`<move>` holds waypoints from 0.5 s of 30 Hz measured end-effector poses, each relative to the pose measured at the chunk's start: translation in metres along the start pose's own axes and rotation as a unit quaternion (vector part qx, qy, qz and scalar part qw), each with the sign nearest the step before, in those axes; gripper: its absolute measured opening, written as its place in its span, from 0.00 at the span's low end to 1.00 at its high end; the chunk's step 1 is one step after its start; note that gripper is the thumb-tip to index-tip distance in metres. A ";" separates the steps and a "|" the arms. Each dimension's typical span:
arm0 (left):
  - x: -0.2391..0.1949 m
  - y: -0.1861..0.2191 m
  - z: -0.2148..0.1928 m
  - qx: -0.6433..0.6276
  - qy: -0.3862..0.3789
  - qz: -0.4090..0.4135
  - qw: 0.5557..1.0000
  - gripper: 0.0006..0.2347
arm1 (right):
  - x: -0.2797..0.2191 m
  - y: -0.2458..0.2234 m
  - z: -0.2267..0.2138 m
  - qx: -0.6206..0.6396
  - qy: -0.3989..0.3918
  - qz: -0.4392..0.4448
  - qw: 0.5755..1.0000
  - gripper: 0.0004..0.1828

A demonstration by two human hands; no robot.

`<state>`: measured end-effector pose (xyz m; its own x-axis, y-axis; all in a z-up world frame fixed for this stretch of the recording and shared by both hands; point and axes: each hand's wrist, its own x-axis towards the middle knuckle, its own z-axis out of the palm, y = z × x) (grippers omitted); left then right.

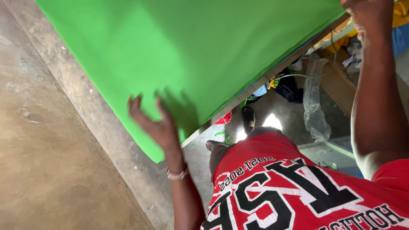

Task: Aligning and stacking green fabric sheets on a cutting table

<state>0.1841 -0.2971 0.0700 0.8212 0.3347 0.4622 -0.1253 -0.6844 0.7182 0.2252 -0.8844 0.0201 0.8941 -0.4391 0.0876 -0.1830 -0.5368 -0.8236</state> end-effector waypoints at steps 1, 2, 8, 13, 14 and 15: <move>0.003 0.020 0.024 -0.004 0.004 0.001 1.000 0.20 | 0.008 0.013 0.019 -0.003 0.003 -0.004 1.000 0.13; 0.008 0.040 0.051 -0.044 -0.040 0.043 0.997 0.20 | 0.014 0.023 0.038 -0.007 0.013 -0.006 1.000 0.13; 0.021 0.105 0.208 -0.037 -0.276 0.251 0.927 0.26 | 0.020 0.020 0.061 -0.043 0.051 -0.016 0.998 0.11; 0.017 0.123 0.332 0.022 -0.385 0.413 0.825 0.29 | -0.003 -0.033 0.066 -0.005 0.067 0.056 0.996 0.08; 0.013 0.126 0.350 0.046 -0.415 0.448 0.791 0.29 | -0.005 -0.036 0.066 -0.001 0.066 0.055 0.996 0.08; 0.008 0.128 0.368 0.071 -0.442 0.482 0.753 0.29 | -0.007 -0.038 0.066 0.004 0.064 0.055 0.996 0.09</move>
<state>0.3797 -0.6208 -0.0259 0.4433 -0.8817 0.1617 -0.8918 -0.4157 0.1786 0.2532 -0.8135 0.0140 0.8092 -0.5836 0.0680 -0.2724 -0.4752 -0.8367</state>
